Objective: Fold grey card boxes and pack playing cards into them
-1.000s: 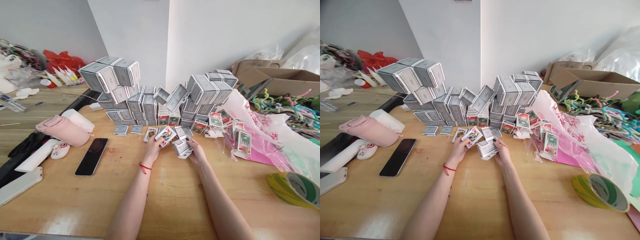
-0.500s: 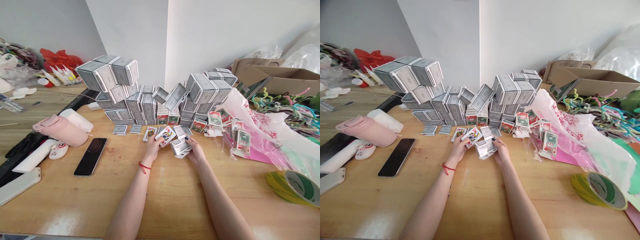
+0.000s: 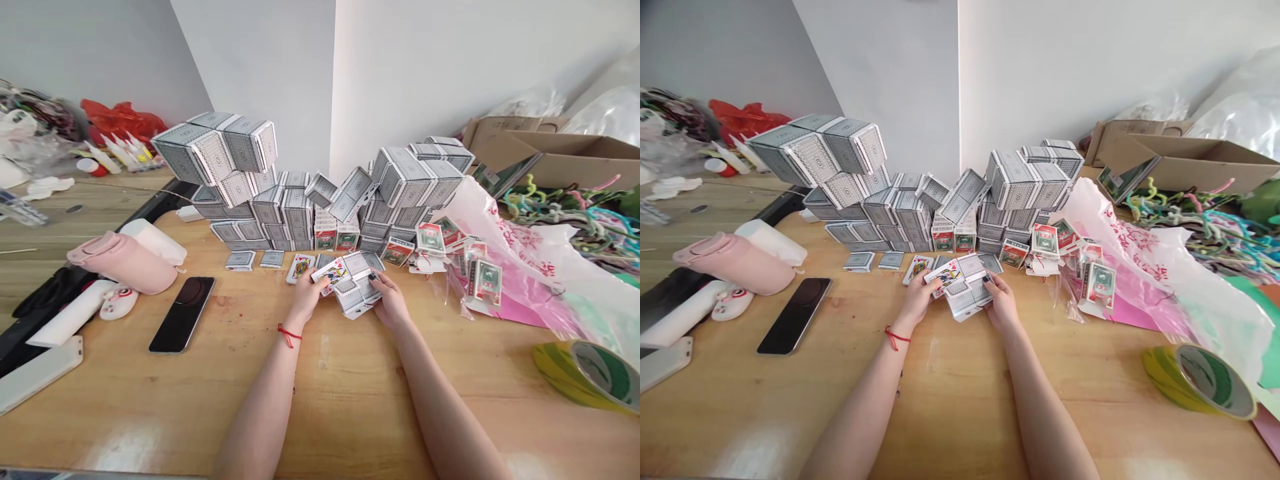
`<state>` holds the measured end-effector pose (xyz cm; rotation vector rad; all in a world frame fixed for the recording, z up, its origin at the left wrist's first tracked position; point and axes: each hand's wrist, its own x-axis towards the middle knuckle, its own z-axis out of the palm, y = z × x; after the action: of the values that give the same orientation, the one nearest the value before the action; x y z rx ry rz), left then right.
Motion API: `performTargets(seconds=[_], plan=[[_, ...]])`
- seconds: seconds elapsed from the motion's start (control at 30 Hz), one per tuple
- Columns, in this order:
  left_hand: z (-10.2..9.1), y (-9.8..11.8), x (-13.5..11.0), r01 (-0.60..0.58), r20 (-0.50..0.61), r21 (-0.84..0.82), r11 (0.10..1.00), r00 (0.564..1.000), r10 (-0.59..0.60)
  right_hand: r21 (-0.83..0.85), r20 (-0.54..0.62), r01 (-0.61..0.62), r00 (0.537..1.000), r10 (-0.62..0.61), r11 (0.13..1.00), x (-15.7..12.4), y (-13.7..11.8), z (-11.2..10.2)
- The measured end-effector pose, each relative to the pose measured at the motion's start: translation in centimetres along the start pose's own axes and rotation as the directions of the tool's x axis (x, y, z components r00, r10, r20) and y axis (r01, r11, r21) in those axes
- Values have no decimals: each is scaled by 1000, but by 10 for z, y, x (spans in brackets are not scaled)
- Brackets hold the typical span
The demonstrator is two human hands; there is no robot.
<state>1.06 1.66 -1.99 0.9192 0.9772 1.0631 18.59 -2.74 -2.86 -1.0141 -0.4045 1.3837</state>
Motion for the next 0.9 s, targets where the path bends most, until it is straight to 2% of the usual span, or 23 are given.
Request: performTargets(seconds=[0.1,0.23,0.6,0.8,0.9], plan=[[-1,3,-1,-84,2,125,989,996,85,-29,12,8,1000,-7,1000,-3,0,3],[0,10,-4,-146,66,174,974,988,136,-47,38,17,999,-15,999,-7,-2,8],[-6,18,-5,-143,80,225,964,989,128,-86,66,1,998,5,996,-8,0,8],[-11,16,-3,-121,70,206,971,992,109,-124,151,-8,988,27,992,-13,-7,9],[-12,14,-2,-113,75,216,970,992,99,-149,148,-26,988,48,989,-14,-10,9]])
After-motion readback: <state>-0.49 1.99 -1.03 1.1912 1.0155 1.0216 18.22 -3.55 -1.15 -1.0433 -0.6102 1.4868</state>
